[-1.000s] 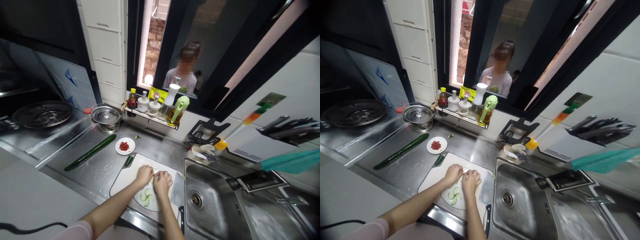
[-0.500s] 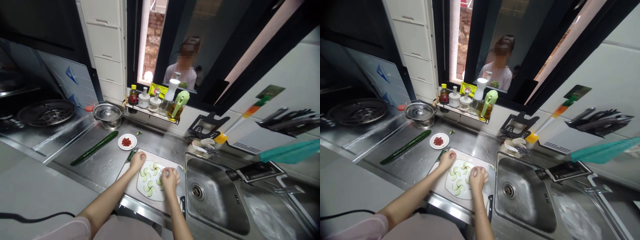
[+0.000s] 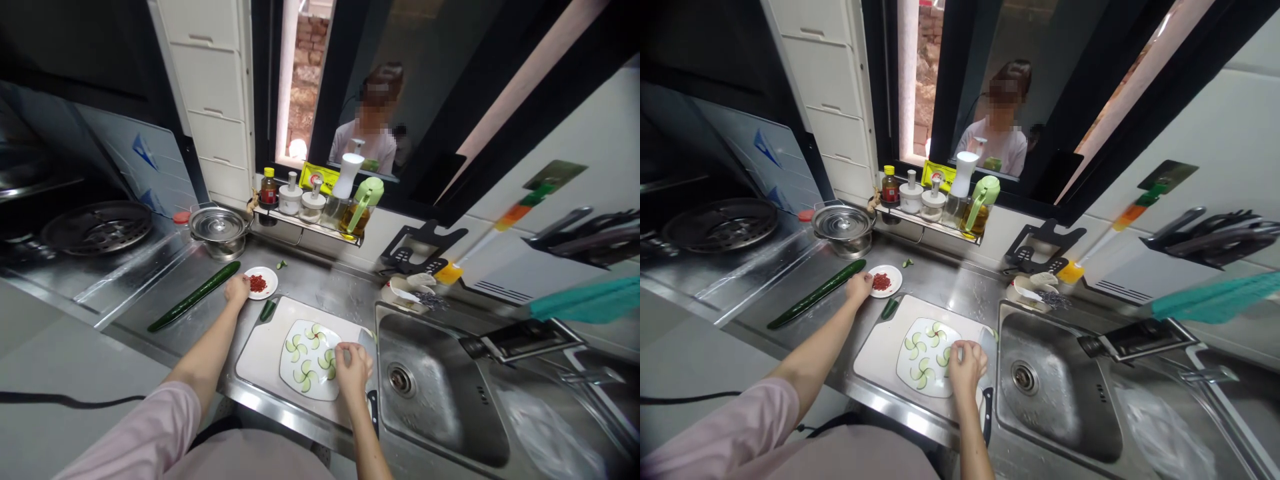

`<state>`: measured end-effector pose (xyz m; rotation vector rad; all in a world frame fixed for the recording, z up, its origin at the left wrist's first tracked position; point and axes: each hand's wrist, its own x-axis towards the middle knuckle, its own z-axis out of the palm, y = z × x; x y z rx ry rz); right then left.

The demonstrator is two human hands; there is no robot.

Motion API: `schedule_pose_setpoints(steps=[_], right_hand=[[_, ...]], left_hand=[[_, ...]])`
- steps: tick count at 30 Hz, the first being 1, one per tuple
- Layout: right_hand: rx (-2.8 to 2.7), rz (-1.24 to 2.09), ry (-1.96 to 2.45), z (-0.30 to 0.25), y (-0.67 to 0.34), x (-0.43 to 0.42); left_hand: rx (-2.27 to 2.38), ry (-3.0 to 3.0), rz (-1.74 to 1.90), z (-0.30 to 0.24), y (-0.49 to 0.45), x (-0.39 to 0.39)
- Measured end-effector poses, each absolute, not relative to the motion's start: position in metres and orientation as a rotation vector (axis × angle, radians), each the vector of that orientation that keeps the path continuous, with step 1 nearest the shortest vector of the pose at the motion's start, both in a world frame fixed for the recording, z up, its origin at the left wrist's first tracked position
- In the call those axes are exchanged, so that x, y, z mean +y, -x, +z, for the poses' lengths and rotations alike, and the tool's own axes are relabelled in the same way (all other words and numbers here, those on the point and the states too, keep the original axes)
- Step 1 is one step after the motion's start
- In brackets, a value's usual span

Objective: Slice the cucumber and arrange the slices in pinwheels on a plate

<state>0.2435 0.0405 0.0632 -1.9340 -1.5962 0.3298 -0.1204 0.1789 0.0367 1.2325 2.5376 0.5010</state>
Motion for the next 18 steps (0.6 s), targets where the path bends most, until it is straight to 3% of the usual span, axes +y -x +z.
schedule_pose_setpoints(steps=[10, 18], right_hand=[[-1.574, 0.357, 1.95, 0.058, -0.251, 0.033], [-1.59, 0.331, 1.9, 0.058, -0.249, 0.035]], left_hand=[[2.53, -1.479, 0.176, 0.028, 0.126, 0.192], [2.497, -1.477, 0.125, 0.032, 0.128, 0.189]])
